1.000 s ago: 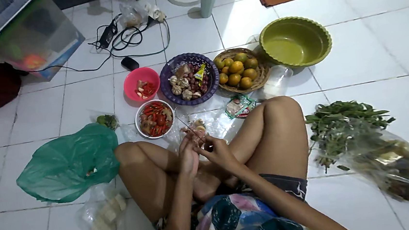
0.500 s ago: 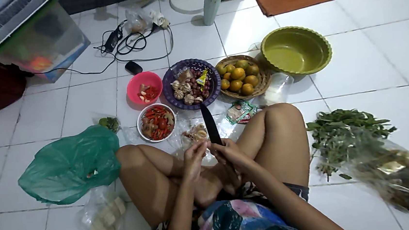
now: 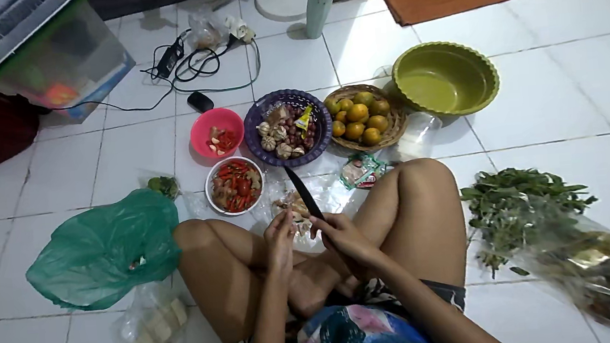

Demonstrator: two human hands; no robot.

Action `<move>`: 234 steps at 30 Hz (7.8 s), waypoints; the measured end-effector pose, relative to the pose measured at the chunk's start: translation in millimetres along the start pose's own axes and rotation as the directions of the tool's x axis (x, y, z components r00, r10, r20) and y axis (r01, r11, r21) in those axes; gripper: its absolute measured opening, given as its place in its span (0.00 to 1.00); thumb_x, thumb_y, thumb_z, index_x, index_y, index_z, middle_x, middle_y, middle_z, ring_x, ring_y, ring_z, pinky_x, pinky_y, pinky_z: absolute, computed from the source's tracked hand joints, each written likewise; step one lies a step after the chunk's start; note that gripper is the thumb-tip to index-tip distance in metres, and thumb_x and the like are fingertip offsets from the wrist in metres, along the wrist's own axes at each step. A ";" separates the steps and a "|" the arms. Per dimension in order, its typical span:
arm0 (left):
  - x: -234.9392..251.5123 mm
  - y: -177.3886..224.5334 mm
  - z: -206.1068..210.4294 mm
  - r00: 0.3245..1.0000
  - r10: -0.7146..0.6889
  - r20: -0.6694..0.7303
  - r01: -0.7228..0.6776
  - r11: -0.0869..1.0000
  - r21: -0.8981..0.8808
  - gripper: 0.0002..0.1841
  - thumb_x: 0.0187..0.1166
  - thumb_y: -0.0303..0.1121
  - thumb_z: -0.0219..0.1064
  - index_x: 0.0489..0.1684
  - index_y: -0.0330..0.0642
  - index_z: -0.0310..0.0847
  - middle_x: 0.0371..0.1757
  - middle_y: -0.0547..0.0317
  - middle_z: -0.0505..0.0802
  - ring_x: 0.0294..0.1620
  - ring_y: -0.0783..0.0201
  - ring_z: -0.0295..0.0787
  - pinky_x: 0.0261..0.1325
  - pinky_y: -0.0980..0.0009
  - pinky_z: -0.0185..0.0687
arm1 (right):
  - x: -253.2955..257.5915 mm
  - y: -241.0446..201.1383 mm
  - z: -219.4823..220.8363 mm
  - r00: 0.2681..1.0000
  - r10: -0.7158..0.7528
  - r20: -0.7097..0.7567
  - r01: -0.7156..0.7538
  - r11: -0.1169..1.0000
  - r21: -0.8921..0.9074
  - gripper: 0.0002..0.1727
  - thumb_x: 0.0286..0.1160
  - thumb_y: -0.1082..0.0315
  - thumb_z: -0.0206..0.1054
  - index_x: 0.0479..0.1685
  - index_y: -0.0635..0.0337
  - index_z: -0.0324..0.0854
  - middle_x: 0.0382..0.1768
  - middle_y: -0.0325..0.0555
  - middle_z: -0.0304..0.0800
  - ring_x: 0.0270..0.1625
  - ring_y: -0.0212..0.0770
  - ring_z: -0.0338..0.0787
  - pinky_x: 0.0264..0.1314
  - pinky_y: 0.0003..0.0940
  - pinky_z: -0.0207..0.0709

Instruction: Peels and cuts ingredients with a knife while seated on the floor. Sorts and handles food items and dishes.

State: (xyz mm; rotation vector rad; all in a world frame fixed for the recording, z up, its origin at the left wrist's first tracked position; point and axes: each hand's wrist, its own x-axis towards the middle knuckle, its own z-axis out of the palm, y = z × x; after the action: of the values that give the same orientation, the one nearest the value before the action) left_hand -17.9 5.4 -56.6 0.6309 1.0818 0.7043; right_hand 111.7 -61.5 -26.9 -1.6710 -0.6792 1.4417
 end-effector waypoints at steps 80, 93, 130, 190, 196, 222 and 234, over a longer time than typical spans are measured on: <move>-38.3 9.8 21.2 0.783 0.622 0.010 -0.618 0.776 0.126 0.06 0.75 0.15 0.64 0.39 0.27 0.87 0.35 0.69 0.94 0.36 0.86 0.86 0.44 0.87 0.82 | -23.8 6.1 5.5 0.878 -0.475 0.054 0.449 0.858 0.249 0.26 0.90 0.59 0.49 0.73 0.71 0.75 0.32 0.21 0.79 0.24 0.12 0.69 0.27 0.09 0.66; -47.9 28.3 22.6 0.948 0.317 0.026 -0.316 0.948 -0.020 0.11 0.84 0.21 0.57 0.39 0.36 0.88 0.32 0.71 0.91 0.33 0.82 0.82 0.45 0.83 0.80 | -27.6 3.1 0.0 0.900 -0.323 0.294 0.116 0.826 0.551 0.23 0.85 0.40 0.55 0.36 0.47 0.83 0.26 0.23 0.82 0.22 0.17 0.77 0.25 0.13 0.72; -31.1 28.8 -18.3 0.973 -0.076 0.216 0.095 0.992 -0.082 0.12 0.86 0.20 0.50 0.55 0.35 0.80 0.31 0.70 0.86 0.23 0.82 0.74 0.31 0.86 0.74 | -16.7 -11.9 -35.2 0.974 -0.197 0.109 0.188 0.979 0.082 0.25 0.93 0.63 0.42 0.78 0.65 0.71 0.26 0.24 0.71 0.19 0.17 0.65 0.22 0.13 0.62; -41.6 48.1 7.6 0.997 0.054 0.049 -0.048 0.992 -0.120 0.16 0.82 0.13 0.50 0.32 0.38 0.83 0.28 0.69 0.91 0.30 0.77 0.89 0.43 0.80 0.89 | -37.6 -9.8 2.5 0.913 -0.372 0.169 0.363 0.928 0.081 0.24 0.91 0.64 0.44 0.73 0.69 0.76 0.27 0.20 0.70 0.22 0.11 0.62 0.26 0.09 0.58; -42.7 54.2 3.8 0.997 0.061 0.052 -0.058 0.997 -0.050 0.15 0.84 0.15 0.48 0.39 0.36 0.82 0.30 0.69 0.93 0.31 0.76 0.92 0.43 0.78 0.91 | -36.4 -12.1 -8.7 0.921 -0.371 0.122 0.365 0.929 0.068 0.24 0.91 0.64 0.44 0.74 0.69 0.75 0.26 0.20 0.72 0.22 0.11 0.63 0.25 0.09 0.60; -44.7 45.1 0.5 0.974 0.205 0.092 -0.196 0.976 -0.099 0.18 0.76 0.10 0.54 0.32 0.39 0.89 0.33 0.66 0.97 0.35 0.74 0.95 0.45 0.75 0.92 | -47.2 -12.2 3.8 0.868 -0.487 0.095 0.478 0.768 -0.427 0.27 0.91 0.48 0.47 0.81 0.43 0.79 0.30 0.37 0.78 0.28 0.27 0.72 0.32 0.24 0.69; -44.0 41.7 0.1 0.967 0.219 0.130 -0.219 0.976 -0.017 0.17 0.73 0.09 0.54 0.37 0.35 0.89 0.35 0.67 0.97 0.37 0.74 0.95 0.49 0.75 0.92 | -44.2 -9.9 1.1 0.897 -0.430 0.101 0.434 0.817 -0.379 0.27 0.91 0.49 0.49 0.83 0.44 0.76 0.33 0.37 0.78 0.31 0.25 0.72 0.37 0.21 0.68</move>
State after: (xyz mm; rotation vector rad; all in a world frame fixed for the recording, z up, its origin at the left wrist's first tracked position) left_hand -39.4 -2.5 -0.4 0.7916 0.8976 0.8432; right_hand 102.7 -92.2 5.2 -1.6535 -1.3345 1.0271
